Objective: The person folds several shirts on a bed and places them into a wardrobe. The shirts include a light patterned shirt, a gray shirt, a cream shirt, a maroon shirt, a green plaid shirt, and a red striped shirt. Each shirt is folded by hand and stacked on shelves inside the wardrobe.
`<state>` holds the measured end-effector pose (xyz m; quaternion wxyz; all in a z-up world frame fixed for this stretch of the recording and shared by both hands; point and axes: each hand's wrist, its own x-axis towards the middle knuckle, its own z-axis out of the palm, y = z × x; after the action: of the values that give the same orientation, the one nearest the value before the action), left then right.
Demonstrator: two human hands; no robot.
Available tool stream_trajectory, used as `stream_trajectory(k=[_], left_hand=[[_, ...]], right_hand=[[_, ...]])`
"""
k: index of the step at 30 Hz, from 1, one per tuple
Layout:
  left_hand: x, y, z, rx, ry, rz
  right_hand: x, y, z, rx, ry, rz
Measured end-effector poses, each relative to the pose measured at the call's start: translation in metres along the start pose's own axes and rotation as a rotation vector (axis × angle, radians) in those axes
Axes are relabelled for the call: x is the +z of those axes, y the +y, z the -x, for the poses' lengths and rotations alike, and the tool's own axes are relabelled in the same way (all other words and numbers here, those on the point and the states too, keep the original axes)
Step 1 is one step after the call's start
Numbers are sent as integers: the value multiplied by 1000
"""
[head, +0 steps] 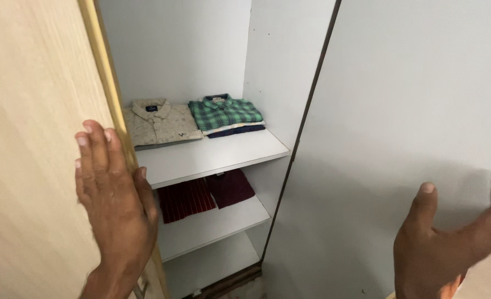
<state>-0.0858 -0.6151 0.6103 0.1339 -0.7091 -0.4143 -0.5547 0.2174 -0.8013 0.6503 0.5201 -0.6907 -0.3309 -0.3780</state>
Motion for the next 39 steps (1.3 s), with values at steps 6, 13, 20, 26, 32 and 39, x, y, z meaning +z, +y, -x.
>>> stream_trajectory(k=[6, 13, 20, 26, 32, 39], left_hand=[[10, 5, 0, -18, -6, -31], [21, 8, 7, -39, -31, -67], [40, 5, 17, -99, -70, -152], [55, 3, 34, -290, -136, -180], [59, -4, 41, -341, -178, -229], [58, -10, 31, -423, -298, -193]], right_hand=[[-5, 20, -12, -267, 56, -30], [-16, 14, -8, -159, -31, -306], [-15, 20, 2, -227, -68, -268], [3, 20, 16, -321, -131, -362], [29, 3, 31, -342, -235, -561], [63, -27, 46, -499, -201, -549]])
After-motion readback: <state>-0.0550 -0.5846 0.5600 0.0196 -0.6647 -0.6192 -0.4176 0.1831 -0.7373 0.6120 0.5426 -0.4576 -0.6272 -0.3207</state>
